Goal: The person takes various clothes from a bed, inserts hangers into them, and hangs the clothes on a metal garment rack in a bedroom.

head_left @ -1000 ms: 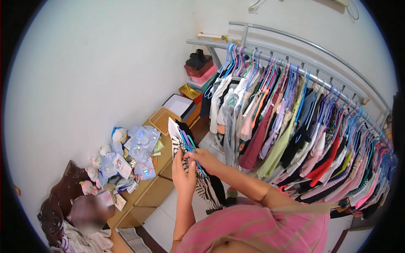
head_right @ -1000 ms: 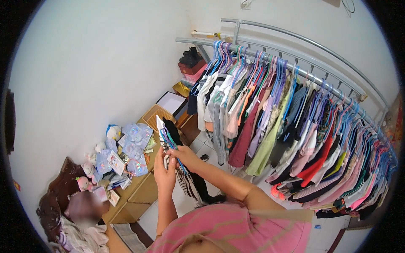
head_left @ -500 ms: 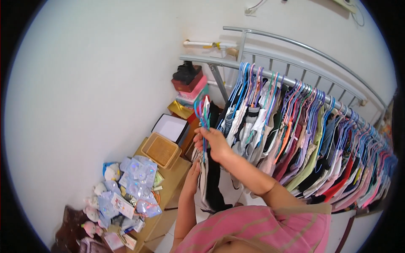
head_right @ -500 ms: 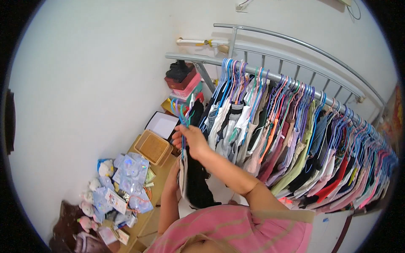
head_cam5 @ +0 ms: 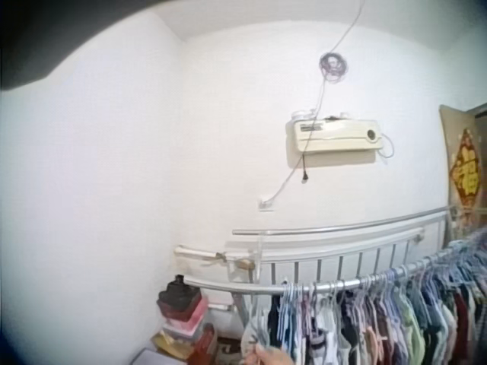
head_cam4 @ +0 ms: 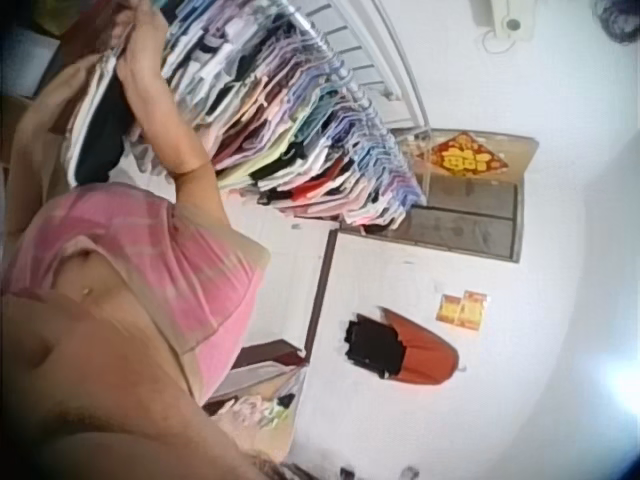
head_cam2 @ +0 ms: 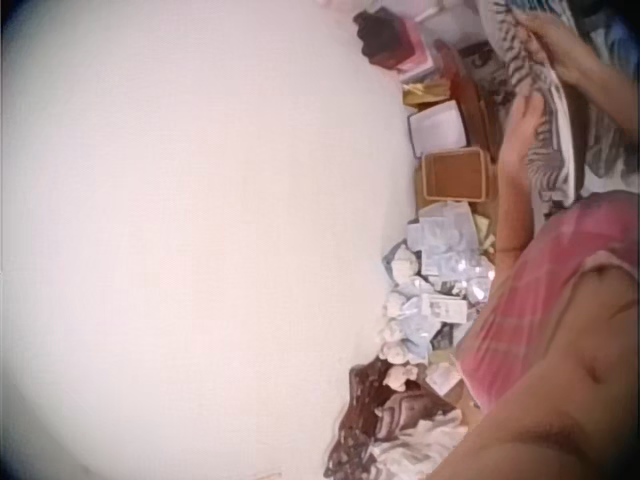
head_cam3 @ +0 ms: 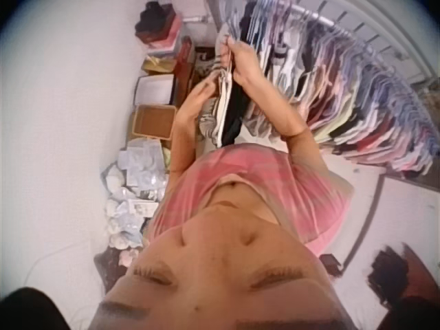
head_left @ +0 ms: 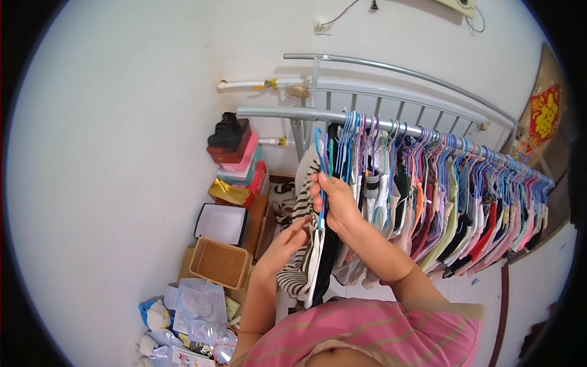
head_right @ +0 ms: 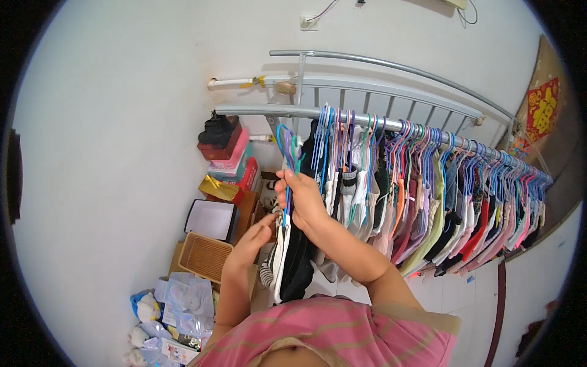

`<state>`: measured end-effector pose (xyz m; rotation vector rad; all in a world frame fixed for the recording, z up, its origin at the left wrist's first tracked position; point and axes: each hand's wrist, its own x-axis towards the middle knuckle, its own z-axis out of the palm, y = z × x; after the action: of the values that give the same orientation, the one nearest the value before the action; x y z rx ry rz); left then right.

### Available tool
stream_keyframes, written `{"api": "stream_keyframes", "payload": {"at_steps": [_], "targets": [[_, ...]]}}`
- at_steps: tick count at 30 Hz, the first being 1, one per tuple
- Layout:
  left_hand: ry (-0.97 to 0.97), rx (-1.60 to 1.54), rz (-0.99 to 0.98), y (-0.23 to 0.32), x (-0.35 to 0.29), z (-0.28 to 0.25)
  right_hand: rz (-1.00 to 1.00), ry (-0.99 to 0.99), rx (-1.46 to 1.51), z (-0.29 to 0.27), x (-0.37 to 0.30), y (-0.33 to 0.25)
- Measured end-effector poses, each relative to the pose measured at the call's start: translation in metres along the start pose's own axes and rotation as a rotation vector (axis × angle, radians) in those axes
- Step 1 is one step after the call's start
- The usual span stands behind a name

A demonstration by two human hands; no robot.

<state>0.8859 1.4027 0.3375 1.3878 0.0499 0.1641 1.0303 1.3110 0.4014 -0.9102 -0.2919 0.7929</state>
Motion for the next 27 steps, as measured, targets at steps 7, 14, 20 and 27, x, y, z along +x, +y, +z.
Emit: {"api": "stream_keyframes", "payload": {"at_steps": [7,14,20,27], "targets": [[0.072,-0.181,0.038,0.003,0.026,-0.009,-0.106,0.061,-0.054,0.008,0.046,-0.010],[0.004,-0.105,0.267,0.045,0.046,-0.024,-0.125,-0.075,0.023,0.007,0.112,-0.036],[0.253,0.473,0.241,0.018,0.061,-0.016,-0.096,-0.067,-0.106,-0.011,0.146,-0.011],[0.410,0.649,0.190,-0.004,0.066,-0.004,-0.026,-0.086,-0.262,-0.003,0.143,-0.026]]}}
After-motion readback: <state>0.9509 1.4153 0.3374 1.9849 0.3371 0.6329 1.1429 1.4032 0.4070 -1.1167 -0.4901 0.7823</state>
